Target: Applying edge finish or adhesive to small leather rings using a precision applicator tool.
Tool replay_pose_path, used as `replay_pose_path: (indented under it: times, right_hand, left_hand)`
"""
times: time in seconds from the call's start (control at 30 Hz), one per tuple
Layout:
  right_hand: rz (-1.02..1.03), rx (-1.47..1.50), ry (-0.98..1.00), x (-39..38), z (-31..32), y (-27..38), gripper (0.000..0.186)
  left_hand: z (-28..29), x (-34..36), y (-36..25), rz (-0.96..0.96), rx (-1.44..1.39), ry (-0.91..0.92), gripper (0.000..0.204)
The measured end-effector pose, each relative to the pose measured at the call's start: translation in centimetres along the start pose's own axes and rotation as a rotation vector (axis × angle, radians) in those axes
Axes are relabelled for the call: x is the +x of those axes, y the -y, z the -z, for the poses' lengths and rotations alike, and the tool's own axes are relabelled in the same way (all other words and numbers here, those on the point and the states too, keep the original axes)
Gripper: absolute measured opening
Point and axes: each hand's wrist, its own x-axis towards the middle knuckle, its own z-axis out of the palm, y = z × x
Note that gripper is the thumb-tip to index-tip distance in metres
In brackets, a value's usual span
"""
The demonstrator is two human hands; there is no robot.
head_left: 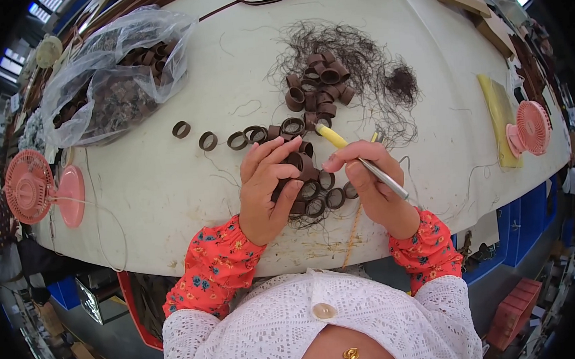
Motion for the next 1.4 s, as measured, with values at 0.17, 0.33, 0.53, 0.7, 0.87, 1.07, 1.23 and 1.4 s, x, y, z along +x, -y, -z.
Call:
replay_pose_path:
  times: [0.17, 0.33, 0.53, 0.7, 0.87, 1.07, 1.23, 1.4]
  right_hand:
    - [0.222, -0.108, 0.083, 0.4, -1.3, -0.4, 0.037]
    - [0.281, -0.160, 0.201, 0.1, -1.3, -0.9, 0.039]
    - [0.153, -0.195, 0.098, -0.1, -0.8, -0.9, 0.037]
    - [0.185, -0.229, 0.084, 0.3, -0.8, -0.6, 0.036]
    - [0.215, -0.261, 0.078, 0.2, -0.7, -0.7, 0.034]
    - [0.281, -0.322, 0.077, 0.5, -0.5, -1.0, 0.034]
    - [0.282, -0.316, 0.094, 0.4, -0.6, -1.1, 0.033]
    - [0.255, -0.317, 0.077, 0.1, -0.9, -1.3, 0.033]
  left_hand:
    - [0.1, -0.5, 0.0, 0.056, -0.311, 0.064, 0.015]
    - [0.0, -0.9, 0.7, 0.055, -0.221, 0.085, 0.017]
    - [-0.2, -1.3, -0.2, 0.339, -0.511, 0.034, 0.016]
    - [0.4, -1.0, -0.2, 0.261, -0.380, 0.052, 0.020]
    - [0.6, -0.7, 0.1, 0.113, -0.277, 0.036, 0.019]
    - [0.3, -0.4, -0.2, 0.089, -0.115, -0.008, 0.022]
    - [0.2, -0.4, -0.2, 0.081, -0.066, -0.046, 0.021]
    - [-0.3, -0.4, -0.6, 0.265, -0.419, -0.051, 0.008]
